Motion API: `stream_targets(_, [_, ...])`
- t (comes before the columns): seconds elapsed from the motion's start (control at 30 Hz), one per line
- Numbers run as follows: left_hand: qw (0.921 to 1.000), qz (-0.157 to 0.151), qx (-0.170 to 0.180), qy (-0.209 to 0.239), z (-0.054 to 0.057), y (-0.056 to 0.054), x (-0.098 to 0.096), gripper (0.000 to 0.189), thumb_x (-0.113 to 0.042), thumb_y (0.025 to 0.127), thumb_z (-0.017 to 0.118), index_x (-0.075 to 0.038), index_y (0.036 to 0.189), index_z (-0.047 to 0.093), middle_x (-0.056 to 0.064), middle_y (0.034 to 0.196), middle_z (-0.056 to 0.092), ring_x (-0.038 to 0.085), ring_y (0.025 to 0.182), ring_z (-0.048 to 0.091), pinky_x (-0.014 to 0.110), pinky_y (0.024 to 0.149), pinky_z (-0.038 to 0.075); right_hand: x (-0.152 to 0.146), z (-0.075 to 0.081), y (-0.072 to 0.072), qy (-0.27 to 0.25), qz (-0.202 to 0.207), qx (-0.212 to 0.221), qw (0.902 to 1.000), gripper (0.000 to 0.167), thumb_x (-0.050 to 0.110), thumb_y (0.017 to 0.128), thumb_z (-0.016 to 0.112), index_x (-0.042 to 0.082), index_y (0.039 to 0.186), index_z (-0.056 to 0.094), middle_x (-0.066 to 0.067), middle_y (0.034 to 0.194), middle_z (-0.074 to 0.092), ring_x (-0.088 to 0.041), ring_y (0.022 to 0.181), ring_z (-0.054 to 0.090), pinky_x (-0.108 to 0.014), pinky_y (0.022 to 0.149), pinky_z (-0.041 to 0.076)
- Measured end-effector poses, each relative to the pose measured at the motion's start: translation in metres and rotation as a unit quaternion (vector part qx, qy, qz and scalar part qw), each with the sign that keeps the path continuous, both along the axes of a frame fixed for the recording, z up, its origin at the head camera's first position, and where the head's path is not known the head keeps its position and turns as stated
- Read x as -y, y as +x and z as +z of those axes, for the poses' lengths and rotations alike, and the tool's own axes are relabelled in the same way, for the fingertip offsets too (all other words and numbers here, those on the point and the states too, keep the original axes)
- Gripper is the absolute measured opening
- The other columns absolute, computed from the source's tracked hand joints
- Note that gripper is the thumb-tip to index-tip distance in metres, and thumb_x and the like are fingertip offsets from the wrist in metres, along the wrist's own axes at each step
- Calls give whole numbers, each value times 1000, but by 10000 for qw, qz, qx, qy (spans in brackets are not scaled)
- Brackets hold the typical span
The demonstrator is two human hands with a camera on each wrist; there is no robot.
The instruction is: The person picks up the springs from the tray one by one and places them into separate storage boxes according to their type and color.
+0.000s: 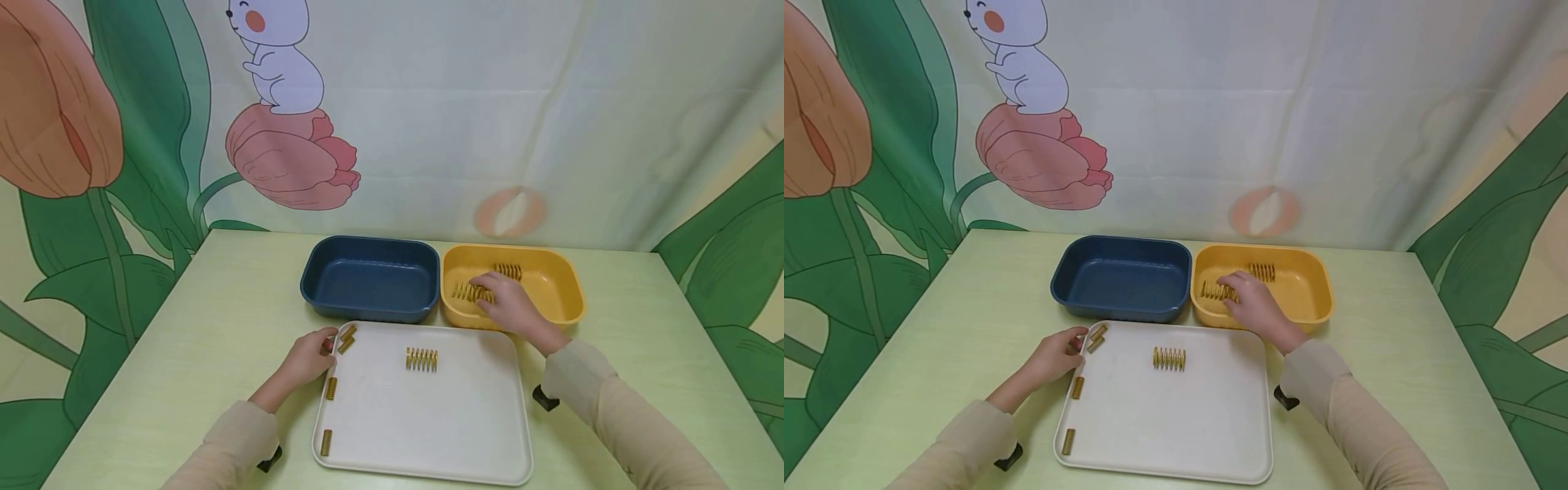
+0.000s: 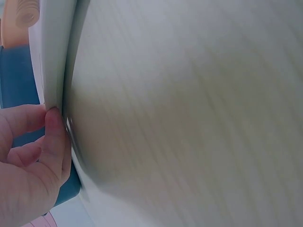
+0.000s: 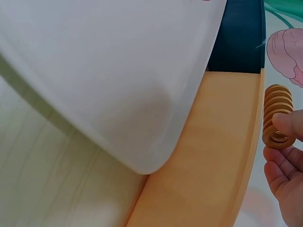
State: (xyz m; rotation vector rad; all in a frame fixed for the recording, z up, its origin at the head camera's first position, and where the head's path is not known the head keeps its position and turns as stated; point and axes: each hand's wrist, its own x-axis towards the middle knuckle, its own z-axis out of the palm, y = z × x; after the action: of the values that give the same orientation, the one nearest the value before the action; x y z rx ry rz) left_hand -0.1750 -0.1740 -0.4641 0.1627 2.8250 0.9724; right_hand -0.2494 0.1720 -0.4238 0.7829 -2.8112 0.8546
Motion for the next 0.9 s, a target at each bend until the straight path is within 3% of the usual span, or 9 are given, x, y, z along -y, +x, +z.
stream_targets(0.9, [10000,4,-69,23,-3,-1,1,46,3,69,57,4,114,52,9,80,58,20,75,51,32,71,42,-6,-7,-10,61,-240,688,9973,33,1,79,59,-2,112,56,-18,112,57,-33,105,52,-45,87,42])
